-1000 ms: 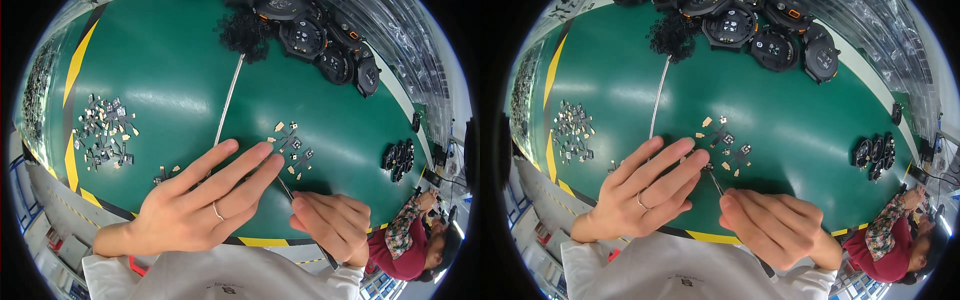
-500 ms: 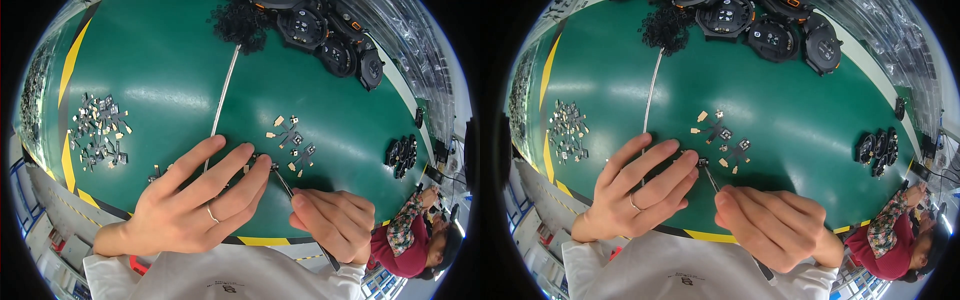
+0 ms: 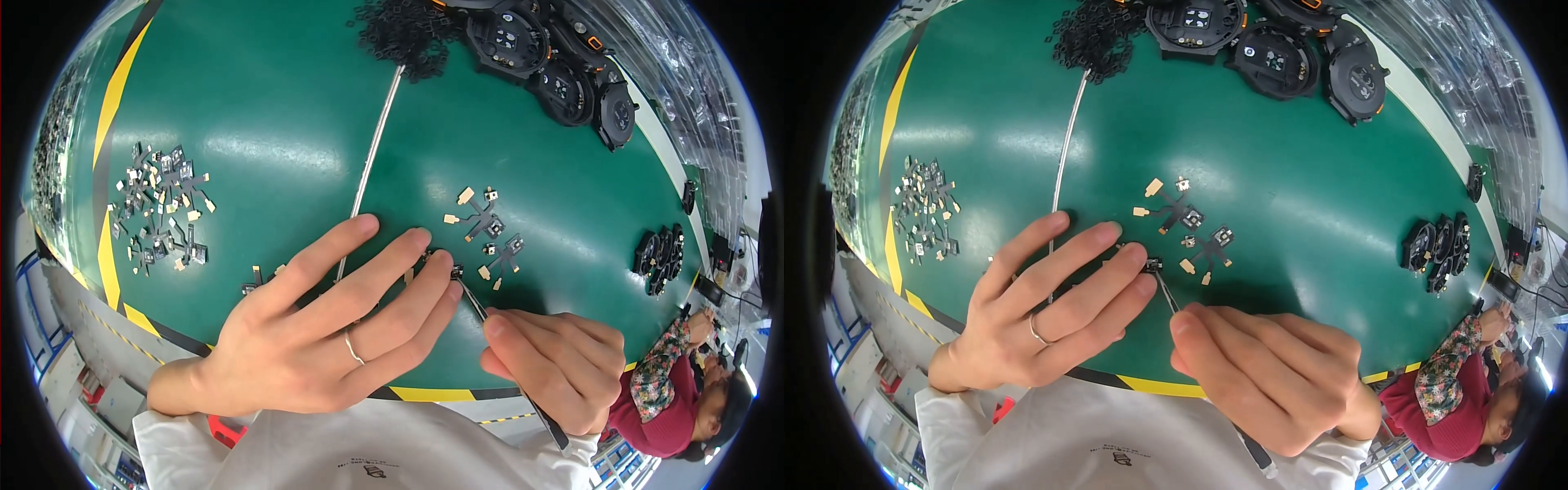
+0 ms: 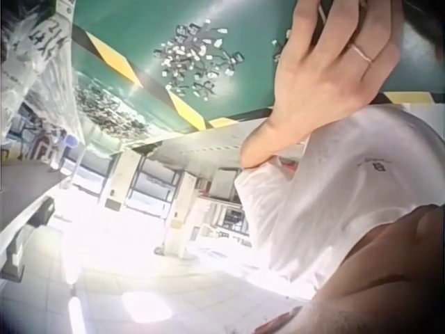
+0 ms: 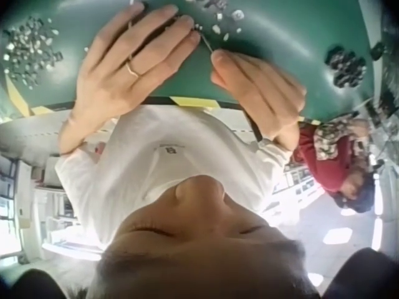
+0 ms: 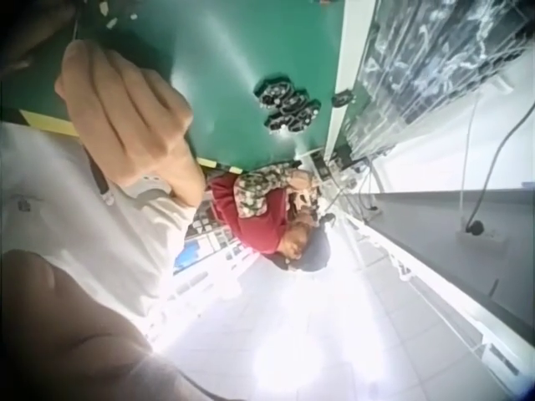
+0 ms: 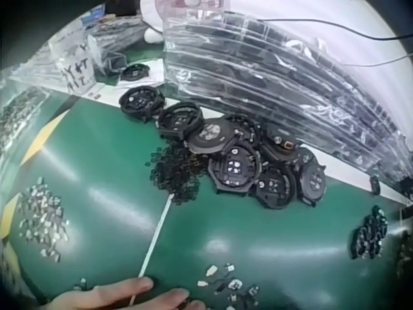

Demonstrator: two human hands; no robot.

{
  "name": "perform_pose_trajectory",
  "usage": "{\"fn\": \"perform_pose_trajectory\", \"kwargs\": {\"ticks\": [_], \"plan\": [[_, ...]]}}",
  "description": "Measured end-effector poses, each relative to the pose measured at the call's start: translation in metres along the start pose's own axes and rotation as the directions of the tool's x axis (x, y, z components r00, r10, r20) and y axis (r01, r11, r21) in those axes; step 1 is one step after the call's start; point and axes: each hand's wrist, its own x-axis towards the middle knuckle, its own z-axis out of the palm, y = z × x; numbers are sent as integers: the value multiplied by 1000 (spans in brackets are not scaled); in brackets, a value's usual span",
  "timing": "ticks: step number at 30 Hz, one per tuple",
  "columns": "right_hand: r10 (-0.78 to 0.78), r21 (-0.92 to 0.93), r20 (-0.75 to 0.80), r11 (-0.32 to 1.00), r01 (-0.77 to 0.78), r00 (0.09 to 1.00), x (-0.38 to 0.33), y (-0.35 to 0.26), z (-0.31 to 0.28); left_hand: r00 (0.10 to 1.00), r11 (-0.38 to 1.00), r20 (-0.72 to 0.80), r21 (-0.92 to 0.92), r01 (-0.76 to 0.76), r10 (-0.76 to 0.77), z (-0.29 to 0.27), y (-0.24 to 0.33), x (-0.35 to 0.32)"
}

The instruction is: The person assembles small electronic components into circular black housings on a green workbench using tweezers.

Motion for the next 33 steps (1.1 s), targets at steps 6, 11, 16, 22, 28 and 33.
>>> {"fn": "perform_pose_trajectory", "kwargs": {"ticks": [6, 11, 16, 22, 28, 33], "plan": [[7, 20, 11, 1000, -7, 1000, 5, 3, -3, 999, 1000, 34, 20, -18, 17, 1, -2, -2], [-20, 63, -65, 998, 24, 998, 0, 10, -3, 998, 998, 47, 51, -31, 29, 0, 0, -1], [23, 227, -211, 973, 26, 977, -7, 22, -7, 998, 998, 69, 60, -6, 2, -1, 3, -1], [79, 235, -55, 970, -64, 995, -5, 22, -6, 999, 996, 33, 79, -39, 36, 2, 2, 0], [72, 259, -128, 965, -37, 989, -10, 29, 3, 997, 995, 38, 74, -68, 65, -1, 0, 3], [35, 256, -177, 967, 12, 984, -12, 35, 7, 988, 991, 104, 58, -124, 117, -9, -6, 14]]}}
